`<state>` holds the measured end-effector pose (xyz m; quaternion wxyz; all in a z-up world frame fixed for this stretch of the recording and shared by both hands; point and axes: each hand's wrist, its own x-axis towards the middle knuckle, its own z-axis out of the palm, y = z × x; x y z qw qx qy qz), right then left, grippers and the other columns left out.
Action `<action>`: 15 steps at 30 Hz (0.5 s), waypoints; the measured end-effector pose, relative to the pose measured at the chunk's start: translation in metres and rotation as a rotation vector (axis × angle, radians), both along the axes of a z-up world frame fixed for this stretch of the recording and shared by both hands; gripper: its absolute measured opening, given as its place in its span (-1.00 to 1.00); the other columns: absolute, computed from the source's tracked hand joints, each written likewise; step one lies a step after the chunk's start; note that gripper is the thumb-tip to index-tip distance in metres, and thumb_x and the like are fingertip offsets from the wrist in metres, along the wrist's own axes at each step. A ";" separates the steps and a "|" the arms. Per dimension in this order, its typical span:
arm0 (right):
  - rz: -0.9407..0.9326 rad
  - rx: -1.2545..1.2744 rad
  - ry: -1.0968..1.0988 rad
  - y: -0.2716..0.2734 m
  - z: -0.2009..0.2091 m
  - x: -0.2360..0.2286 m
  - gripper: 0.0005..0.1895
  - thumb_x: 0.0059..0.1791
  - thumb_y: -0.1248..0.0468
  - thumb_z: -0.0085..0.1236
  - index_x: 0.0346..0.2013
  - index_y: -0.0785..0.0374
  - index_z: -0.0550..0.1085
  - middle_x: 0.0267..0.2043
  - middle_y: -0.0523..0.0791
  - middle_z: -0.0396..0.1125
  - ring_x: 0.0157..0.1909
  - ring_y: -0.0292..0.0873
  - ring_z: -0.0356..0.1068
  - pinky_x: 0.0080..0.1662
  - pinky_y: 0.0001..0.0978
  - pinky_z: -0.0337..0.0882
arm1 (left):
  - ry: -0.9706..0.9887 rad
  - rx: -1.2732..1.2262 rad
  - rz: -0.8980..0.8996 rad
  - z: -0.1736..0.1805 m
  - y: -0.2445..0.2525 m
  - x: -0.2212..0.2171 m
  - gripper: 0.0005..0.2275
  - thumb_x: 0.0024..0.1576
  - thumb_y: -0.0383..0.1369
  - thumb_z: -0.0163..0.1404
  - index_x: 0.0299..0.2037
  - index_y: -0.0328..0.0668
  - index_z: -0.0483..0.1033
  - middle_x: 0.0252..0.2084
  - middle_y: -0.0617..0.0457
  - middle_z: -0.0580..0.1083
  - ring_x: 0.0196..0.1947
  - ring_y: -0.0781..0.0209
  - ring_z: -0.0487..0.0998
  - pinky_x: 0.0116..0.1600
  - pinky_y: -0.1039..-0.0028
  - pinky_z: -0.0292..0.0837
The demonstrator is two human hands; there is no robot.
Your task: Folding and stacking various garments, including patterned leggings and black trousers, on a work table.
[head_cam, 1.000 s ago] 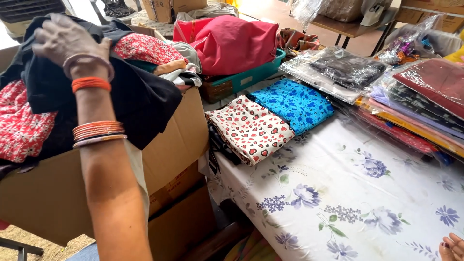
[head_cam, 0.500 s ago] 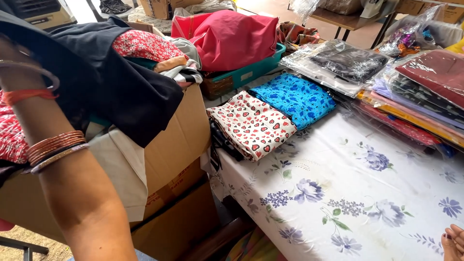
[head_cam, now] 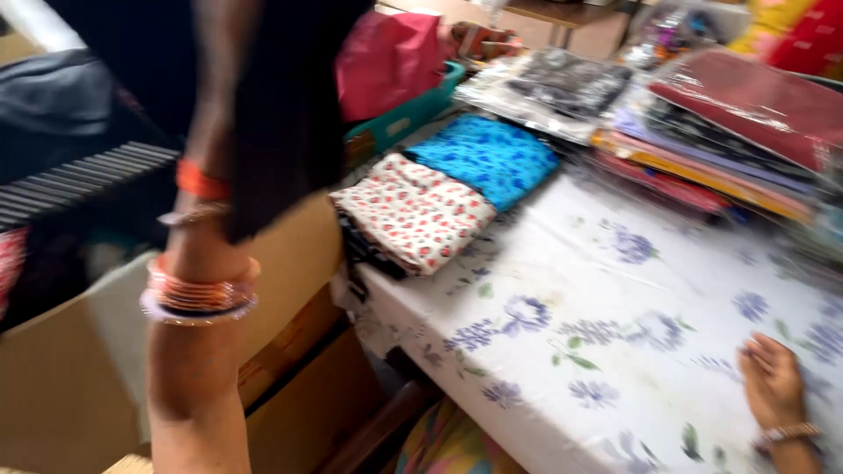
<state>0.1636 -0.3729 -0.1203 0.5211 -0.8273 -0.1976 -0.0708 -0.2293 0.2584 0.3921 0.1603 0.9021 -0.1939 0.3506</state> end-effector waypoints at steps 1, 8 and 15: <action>0.037 0.072 0.040 0.002 0.005 -0.005 -0.53 0.13 0.37 0.05 0.33 0.38 0.27 0.23 0.08 0.30 0.27 -0.08 0.32 0.23 -0.27 0.38 | 0.014 0.003 -0.121 -0.012 -0.036 0.028 -0.79 0.35 -0.33 -0.13 -0.03 -0.23 0.55 0.08 -0.12 0.50 0.09 0.01 0.55 0.16 0.32 0.46; 0.198 0.144 0.112 0.018 0.049 -0.040 -0.53 0.08 0.37 0.00 0.30 0.29 0.28 0.15 0.00 0.40 0.13 -0.18 0.37 0.18 -0.31 0.38 | 0.487 -0.070 -0.891 -0.165 -0.241 0.118 -0.77 0.26 -0.28 0.06 -0.28 -0.31 0.66 0.11 -0.31 0.48 0.14 -0.23 0.45 0.19 0.11 0.39; 0.187 -0.021 0.086 0.038 0.097 -0.089 -0.55 0.04 0.35 0.05 0.24 0.23 0.32 0.10 -0.05 0.46 0.14 -0.21 0.44 0.16 -0.33 0.42 | 0.503 0.081 -0.194 -0.292 -0.248 0.177 -0.73 0.11 -0.22 0.07 -0.15 -0.27 0.60 -0.21 -0.14 0.57 -0.22 -0.14 0.59 -0.16 0.15 0.51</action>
